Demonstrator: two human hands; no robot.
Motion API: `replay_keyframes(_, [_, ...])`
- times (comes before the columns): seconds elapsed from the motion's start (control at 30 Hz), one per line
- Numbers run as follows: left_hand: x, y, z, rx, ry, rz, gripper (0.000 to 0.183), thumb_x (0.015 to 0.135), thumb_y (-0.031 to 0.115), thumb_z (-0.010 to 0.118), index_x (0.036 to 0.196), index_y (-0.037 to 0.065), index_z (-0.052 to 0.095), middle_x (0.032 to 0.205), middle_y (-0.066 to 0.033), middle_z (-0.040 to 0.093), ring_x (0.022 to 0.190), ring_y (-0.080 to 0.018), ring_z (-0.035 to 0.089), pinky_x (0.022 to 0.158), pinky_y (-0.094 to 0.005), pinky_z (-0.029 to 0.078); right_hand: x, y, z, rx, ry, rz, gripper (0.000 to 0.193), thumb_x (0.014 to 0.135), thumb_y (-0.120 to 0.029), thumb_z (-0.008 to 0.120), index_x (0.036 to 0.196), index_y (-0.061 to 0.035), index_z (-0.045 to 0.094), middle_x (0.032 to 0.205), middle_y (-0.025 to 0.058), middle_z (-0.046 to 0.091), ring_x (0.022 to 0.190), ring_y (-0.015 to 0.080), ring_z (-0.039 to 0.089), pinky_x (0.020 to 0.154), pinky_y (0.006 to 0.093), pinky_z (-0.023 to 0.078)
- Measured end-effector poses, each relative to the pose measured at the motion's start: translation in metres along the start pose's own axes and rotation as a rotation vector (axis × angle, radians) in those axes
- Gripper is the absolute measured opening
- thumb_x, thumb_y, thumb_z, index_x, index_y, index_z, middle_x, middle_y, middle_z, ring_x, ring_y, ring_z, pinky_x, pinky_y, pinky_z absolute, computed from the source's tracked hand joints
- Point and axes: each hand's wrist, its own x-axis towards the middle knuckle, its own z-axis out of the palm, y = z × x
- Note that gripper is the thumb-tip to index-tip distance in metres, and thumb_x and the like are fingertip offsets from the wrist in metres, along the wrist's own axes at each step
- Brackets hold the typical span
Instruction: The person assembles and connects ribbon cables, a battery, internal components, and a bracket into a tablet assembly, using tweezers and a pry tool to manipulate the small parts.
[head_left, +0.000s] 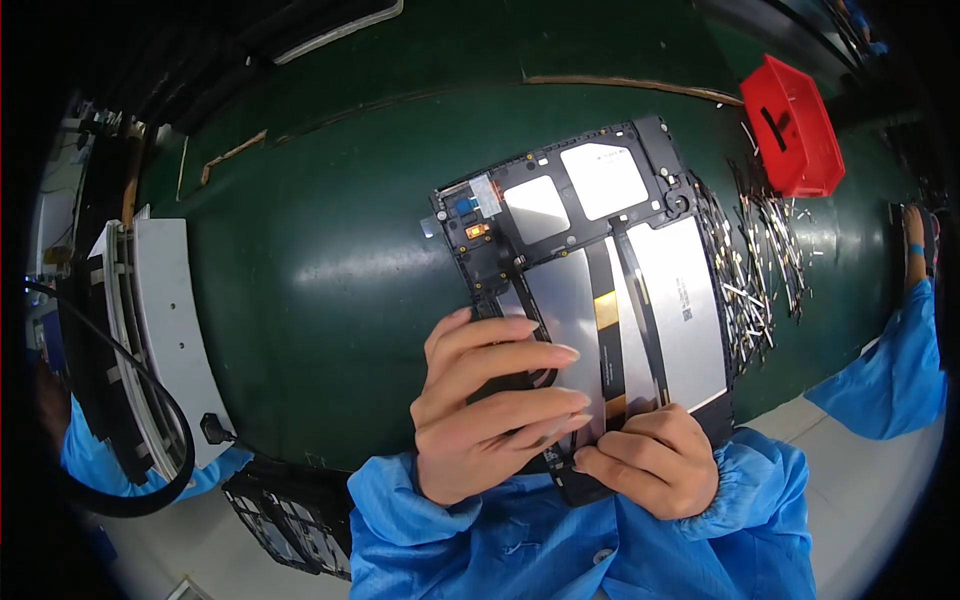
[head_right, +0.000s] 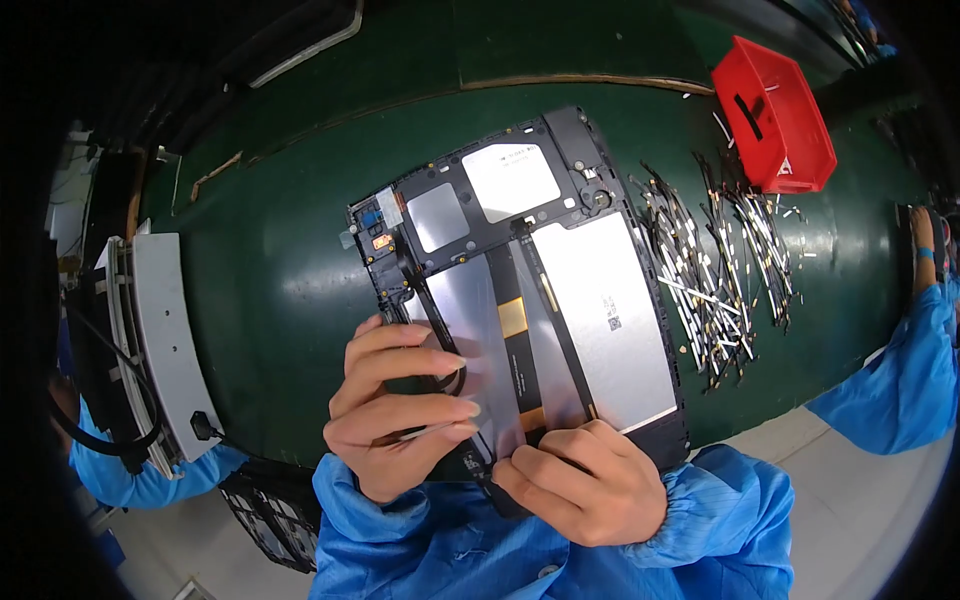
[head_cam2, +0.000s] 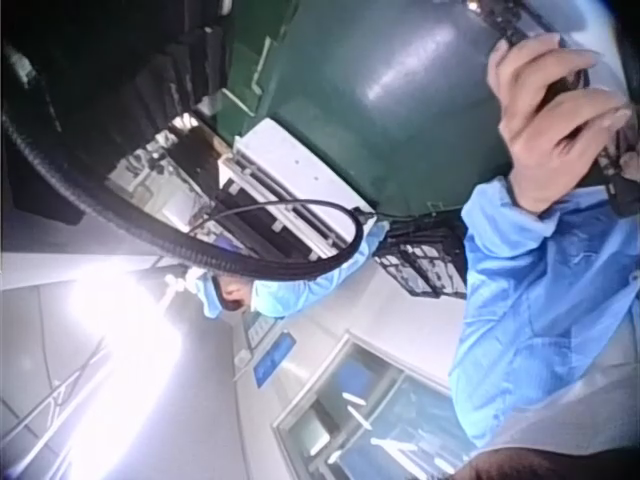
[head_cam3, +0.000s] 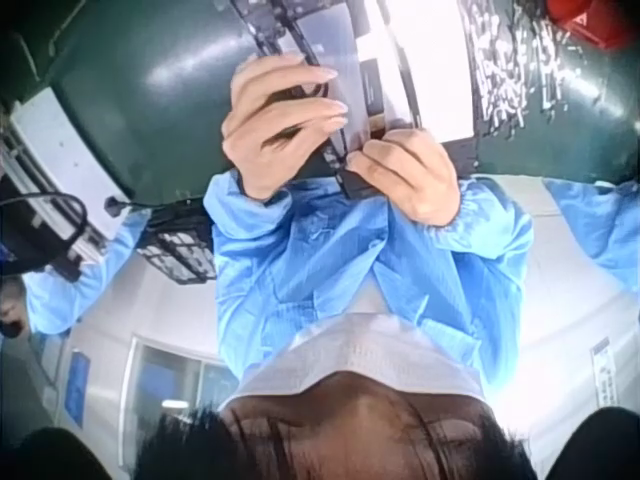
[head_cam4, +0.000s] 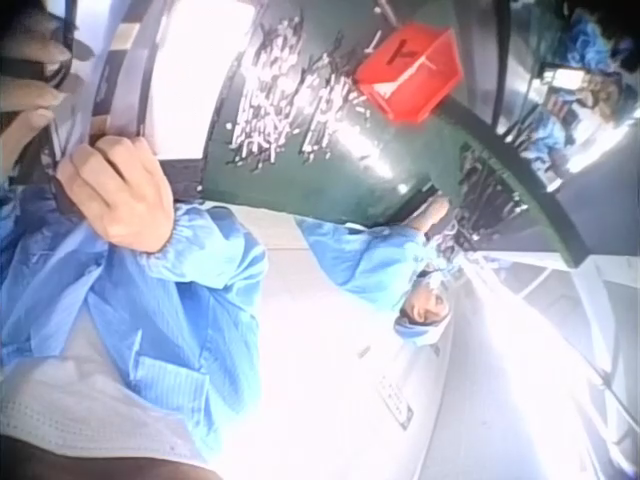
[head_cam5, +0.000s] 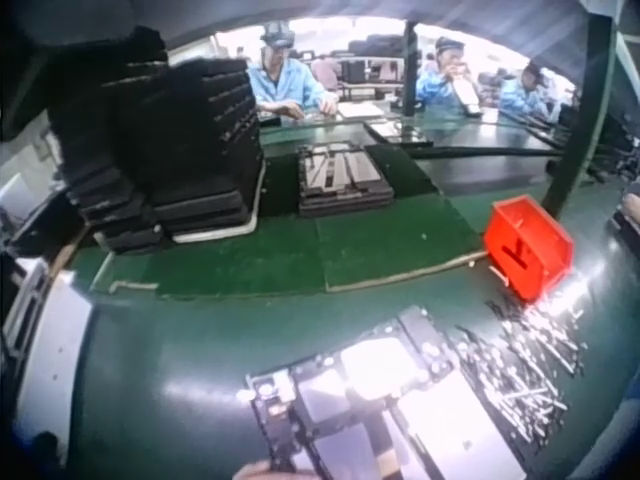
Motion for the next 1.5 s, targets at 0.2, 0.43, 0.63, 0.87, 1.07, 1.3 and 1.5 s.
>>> replay_keyframes(0.2, [0.011, -0.001, 0.008, 0.189, 0.003, 0.009, 0.017, 0.061, 0.015, 0.079, 0.078, 0.017, 0.074, 0.099, 0.0002, 0.067, 0.105, -0.0205, 0.055, 0.100, -0.0411, 0.029, 0.000, 0.000, -0.001, 0.015, -0.019, 0.006, 0.028, 0.062, -0.014, 0.066, 0.089, -0.0081, 0.069, 0.090, -0.0004, 0.058, 0.081, 0.0159, 0.054, 0.063, 0.0276, 0.043])
replay_keyframes(0.43, [0.012, -0.001, 0.008, 0.227, -0.013, -0.004, 0.009, 0.069, 0.019, 0.075, 0.078, 0.017, 0.072, 0.101, 0.0042, 0.065, 0.109, -0.0159, 0.052, 0.101, -0.0387, 0.027, 0.001, -0.001, -0.003, 0.012, -0.034, 0.023, 0.027, 0.063, -0.013, 0.067, 0.090, -0.0091, 0.069, 0.092, -0.0006, 0.057, 0.084, 0.0163, 0.053, 0.063, 0.0287, 0.044])
replay_keyframes(0.63, [0.013, 0.000, 0.010, 0.234, 0.009, -0.020, 0.013, 0.064, 0.014, 0.078, 0.076, 0.017, 0.073, 0.098, 0.0025, 0.067, 0.104, -0.0174, 0.055, 0.100, -0.0400, 0.029, 0.000, -0.001, -0.002, 0.013, -0.028, 0.025, 0.026, 0.064, -0.013, 0.067, 0.089, -0.0088, 0.069, 0.091, -0.0006, 0.057, 0.084, 0.0165, 0.053, 0.063, 0.0292, 0.045])
replay_keyframes(0.87, [0.013, 0.003, 0.010, 0.224, 0.017, -0.032, 0.011, 0.065, 0.015, 0.078, 0.075, 0.017, 0.073, 0.097, 0.0021, 0.068, 0.104, -0.0179, 0.055, 0.100, -0.0410, 0.029, 0.000, -0.003, -0.001, 0.017, -0.011, 0.028, 0.025, 0.063, -0.012, 0.067, 0.088, -0.0082, 0.069, 0.091, -0.0005, 0.057, 0.083, 0.0166, 0.054, 0.063, 0.0296, 0.045])
replay_keyframes(1.07, [0.013, 0.001, 0.011, 0.228, 0.011, -0.023, 0.021, 0.066, 0.017, 0.079, 0.083, 0.011, 0.068, 0.097, -0.0006, 0.068, 0.103, -0.0204, 0.057, 0.101, -0.0434, 0.029, 0.000, -0.003, -0.002, 0.004, -0.008, 0.027, 0.025, 0.063, -0.012, 0.067, 0.087, -0.0077, 0.069, 0.092, -0.0004, 0.057, 0.082, 0.0163, 0.054, 0.064, 0.0295, 0.046])
replay_keyframes(1.3, [0.001, -0.003, 0.006, 0.075, 0.093, 0.014, 0.042, 0.081, 0.035, 0.066, 0.112, 0.007, 0.057, 0.112, -0.0078, 0.061, 0.115, -0.0253, 0.051, 0.102, -0.0437, 0.026, 0.004, -0.003, -0.005, 0.020, -0.018, 0.052, 0.017, 0.068, -0.010, 0.068, 0.085, -0.0067, 0.068, 0.111, 0.0015, 0.062, 0.080, 0.0154, 0.053, 0.067, 0.0287, 0.047])
replay_keyframes(1.5, [-0.030, -0.005, -0.001, 0.439, -0.091, 0.000, 0.073, 0.086, 0.071, 0.018, 0.116, 0.025, 0.065, 0.132, -0.0136, 0.045, 0.127, -0.0327, 0.028, 0.103, -0.0437, 0.019, 0.006, -0.002, -0.006, 0.012, -0.034, 0.046, 0.015, 0.069, -0.010, 0.068, 0.084, -0.0072, 0.068, 0.113, 0.0013, 0.063, 0.080, 0.0152, 0.052, 0.063, 0.0248, 0.046])
